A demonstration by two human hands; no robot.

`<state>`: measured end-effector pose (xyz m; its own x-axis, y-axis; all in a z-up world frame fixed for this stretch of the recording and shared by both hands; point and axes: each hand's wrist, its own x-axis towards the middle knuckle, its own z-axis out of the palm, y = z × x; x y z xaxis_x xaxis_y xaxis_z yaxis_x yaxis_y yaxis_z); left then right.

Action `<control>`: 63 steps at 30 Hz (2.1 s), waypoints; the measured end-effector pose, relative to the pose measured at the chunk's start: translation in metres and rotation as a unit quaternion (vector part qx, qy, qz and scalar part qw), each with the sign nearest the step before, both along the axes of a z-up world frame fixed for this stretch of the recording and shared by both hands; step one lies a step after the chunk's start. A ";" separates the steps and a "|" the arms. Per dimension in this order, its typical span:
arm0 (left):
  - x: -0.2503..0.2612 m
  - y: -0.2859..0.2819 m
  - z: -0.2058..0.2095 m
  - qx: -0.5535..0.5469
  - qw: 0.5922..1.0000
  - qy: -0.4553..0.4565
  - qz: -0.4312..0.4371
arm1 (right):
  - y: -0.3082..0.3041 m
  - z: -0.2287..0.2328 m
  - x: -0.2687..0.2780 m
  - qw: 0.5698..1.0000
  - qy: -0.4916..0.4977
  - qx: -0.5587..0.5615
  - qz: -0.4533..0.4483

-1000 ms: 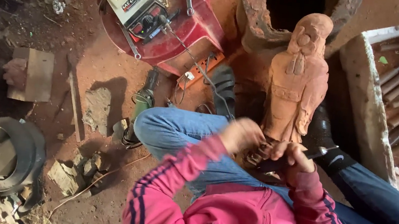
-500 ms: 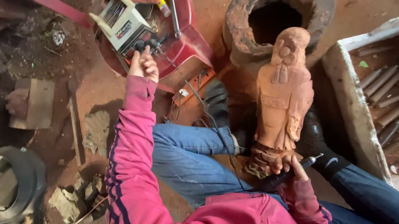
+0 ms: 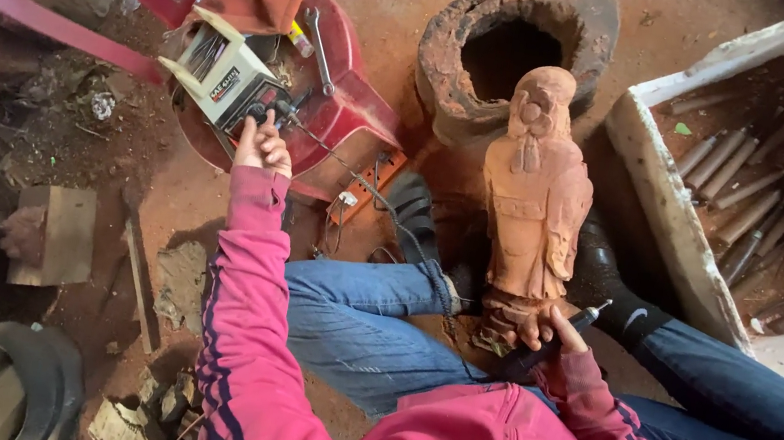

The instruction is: Using a rotary tool to carve intricate details into a wooden statue.

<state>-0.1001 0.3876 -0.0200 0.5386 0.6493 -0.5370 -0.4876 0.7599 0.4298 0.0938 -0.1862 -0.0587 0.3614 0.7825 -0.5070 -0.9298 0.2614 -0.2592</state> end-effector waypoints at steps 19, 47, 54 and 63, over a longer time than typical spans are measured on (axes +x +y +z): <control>0.000 0.031 -0.015 -0.001 0.996 0.091 0.000 | 0.005 0.011 -0.003 1.000 -0.005 -0.021 -0.004; 0.077 -0.213 0.104 0.126 0.954 0.264 -0.069 | 0.025 0.047 -0.004 0.998 0.039 -0.032 -0.024; 0.049 -0.400 -0.004 0.611 0.596 0.183 -0.488 | 0.037 -0.104 -0.086 0.996 0.043 0.004 0.078; 0.054 -0.405 0.047 0.413 0.494 0.326 -0.692 | 0.023 -0.089 -0.100 0.945 0.067 -0.215 0.239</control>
